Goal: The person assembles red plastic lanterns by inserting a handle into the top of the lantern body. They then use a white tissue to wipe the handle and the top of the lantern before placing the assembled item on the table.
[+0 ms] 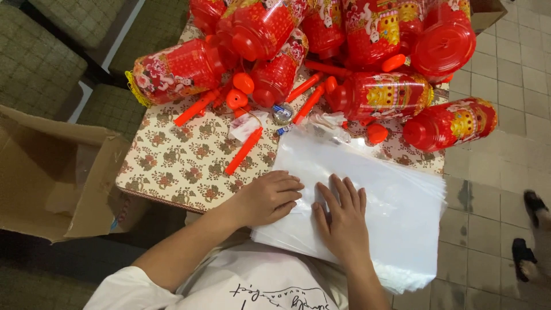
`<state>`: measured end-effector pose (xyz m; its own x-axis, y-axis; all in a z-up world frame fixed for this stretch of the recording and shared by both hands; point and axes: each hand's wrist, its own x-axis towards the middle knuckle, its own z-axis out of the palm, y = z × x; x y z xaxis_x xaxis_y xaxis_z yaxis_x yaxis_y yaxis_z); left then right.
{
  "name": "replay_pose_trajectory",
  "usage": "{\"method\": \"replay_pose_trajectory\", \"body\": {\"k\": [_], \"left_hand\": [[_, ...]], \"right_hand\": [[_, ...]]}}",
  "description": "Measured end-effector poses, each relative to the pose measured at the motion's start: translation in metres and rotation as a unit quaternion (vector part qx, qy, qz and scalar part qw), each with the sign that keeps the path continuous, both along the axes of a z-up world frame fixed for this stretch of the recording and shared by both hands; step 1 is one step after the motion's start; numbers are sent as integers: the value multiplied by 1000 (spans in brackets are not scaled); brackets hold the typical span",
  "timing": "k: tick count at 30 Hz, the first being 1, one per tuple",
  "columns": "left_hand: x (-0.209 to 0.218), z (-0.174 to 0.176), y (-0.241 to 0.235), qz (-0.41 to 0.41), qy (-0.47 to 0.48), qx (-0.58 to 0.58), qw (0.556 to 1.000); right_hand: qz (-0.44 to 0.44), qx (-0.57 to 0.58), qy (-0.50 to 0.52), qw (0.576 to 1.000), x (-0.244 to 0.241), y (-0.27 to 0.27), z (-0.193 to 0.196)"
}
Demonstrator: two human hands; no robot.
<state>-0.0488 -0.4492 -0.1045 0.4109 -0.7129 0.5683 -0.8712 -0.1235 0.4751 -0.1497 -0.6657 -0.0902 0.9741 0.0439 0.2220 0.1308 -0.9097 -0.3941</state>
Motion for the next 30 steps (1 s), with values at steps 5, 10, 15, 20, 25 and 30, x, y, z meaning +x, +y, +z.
{"method": "replay_pose_trajectory", "body": {"k": [5, 10, 15, 20, 25, 30], "left_hand": [[-1, 3, 1, 3, 4, 1, 1000], [-1, -4, 1, 7, 7, 2, 1000], [-1, 2, 2, 2, 3, 3, 1000], [2, -1, 5, -14, -40, 5, 999], [-1, -18, 7, -7, 7, -141, 990], [34, 19, 54, 56, -53, -183, 980]], "right_hand": [[-3, 0, 2, 1000, 0, 1, 0], [-1, -3, -3, 1000, 0, 3, 4], [-1, -8, 0, 1000, 0, 2, 2], [8, -14, 3, 1000, 0, -1, -3], [-3, -84, -47, 995, 2, -9, -23], [47, -115, -88, 988, 34, -6, 5]]}}
